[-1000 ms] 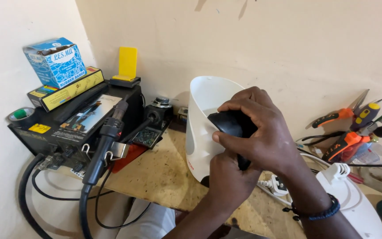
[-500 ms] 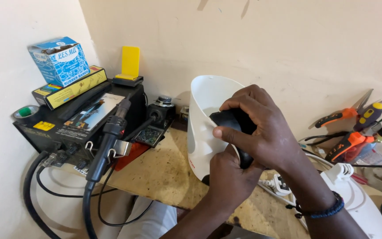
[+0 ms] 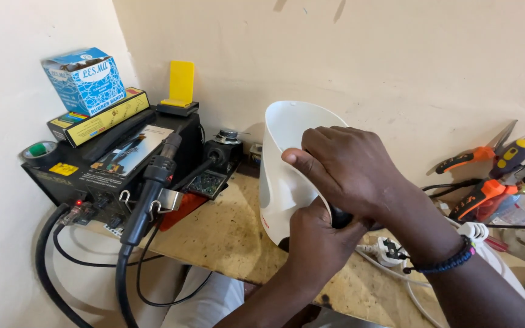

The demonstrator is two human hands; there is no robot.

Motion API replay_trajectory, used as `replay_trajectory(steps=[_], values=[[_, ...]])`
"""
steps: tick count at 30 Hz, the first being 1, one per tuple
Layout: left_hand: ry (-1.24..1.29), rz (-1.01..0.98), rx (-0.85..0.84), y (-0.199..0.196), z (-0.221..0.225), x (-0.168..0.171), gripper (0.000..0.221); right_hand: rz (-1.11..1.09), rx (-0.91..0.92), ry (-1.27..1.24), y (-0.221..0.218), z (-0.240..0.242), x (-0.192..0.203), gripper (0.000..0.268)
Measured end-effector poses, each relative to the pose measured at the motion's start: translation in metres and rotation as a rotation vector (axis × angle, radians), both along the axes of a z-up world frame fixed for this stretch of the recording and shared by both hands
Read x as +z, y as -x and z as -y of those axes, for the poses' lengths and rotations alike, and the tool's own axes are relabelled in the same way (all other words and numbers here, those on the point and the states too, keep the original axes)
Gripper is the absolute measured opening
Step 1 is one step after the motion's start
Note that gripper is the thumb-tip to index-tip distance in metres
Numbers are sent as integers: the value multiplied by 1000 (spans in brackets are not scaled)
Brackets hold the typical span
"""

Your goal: Assembling the handle and lid of an electric kettle and adjusting internal components on a workbench.

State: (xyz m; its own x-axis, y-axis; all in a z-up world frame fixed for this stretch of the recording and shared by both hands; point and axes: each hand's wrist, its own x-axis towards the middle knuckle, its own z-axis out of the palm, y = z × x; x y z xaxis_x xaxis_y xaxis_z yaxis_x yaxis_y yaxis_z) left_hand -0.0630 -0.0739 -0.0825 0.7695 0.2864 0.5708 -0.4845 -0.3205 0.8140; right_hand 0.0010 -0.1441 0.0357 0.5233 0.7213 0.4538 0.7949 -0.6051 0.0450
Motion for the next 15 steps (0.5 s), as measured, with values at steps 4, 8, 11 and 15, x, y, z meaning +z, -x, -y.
replay_trajectory(steps=[4, 8, 11, 15], values=[[-2, 120, 10, 0, 0, 0, 54, 9, -37, 15, -12, -7, 1, 64], [-66, 103, 40, 5, -1, -6, 54, 5, -42, 31, -16, -7, 2, 61], [-209, 211, 118, 16, -7, -8, 52, -14, -19, 5, -18, -7, 4, 60], [-254, 309, 27, 32, -14, -11, 41, -32, -3, 12, -16, -7, 3, 59]])
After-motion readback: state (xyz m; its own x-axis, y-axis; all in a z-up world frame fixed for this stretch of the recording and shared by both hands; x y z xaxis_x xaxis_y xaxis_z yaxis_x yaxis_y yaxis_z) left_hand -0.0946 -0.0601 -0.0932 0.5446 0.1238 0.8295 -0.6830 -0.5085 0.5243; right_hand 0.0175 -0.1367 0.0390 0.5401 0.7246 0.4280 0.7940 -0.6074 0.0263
